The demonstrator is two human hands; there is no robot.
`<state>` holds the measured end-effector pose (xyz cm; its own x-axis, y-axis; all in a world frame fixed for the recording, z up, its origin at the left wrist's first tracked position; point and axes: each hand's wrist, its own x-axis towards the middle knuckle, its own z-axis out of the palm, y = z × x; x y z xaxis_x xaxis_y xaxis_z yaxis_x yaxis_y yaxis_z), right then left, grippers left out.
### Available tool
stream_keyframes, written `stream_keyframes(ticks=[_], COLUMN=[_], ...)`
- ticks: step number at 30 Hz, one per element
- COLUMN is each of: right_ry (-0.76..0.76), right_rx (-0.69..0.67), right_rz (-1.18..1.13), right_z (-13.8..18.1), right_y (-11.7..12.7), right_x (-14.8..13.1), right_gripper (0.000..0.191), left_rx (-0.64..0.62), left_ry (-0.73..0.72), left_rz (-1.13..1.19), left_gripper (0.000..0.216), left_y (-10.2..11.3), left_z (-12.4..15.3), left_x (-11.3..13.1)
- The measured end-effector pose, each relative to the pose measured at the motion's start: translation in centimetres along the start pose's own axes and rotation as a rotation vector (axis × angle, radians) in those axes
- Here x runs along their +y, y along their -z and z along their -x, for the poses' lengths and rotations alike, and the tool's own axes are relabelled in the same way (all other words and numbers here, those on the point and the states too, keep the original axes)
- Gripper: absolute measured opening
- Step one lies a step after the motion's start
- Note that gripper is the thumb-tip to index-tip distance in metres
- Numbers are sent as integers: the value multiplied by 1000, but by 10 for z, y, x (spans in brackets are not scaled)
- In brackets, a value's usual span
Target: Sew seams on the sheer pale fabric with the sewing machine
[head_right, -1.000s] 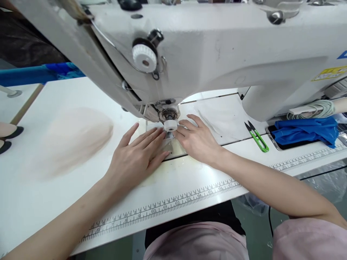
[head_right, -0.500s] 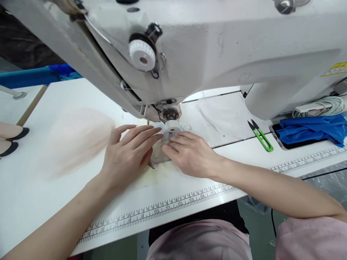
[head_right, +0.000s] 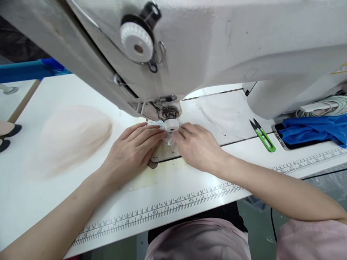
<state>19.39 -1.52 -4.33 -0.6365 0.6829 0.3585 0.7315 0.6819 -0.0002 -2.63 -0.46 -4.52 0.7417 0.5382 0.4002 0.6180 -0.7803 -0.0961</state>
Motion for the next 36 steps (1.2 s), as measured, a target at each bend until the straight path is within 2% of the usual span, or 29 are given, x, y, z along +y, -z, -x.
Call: stream_keyframes(ticks=[6,9,19,36], right_ry=[16,3,-36,-18], right_rx=[29,3,-63,-27], right_rz=[34,28,96,113], right_z=[-3,-4,-6,-4], right_y=[1,-1,-2,-1], right_x=[5,8,11,11], right_gripper=[30,31,39,37], left_rx=[-2,15,-76,-87], left_ry=[39,38,0,15], left_rz=[-18,-53,-148,-125], left_gripper=[34,34,40,41], left_y=[-2,-1,3,4], left_z=[-3,-3,0,-1], left_x=[5,8,13,12])
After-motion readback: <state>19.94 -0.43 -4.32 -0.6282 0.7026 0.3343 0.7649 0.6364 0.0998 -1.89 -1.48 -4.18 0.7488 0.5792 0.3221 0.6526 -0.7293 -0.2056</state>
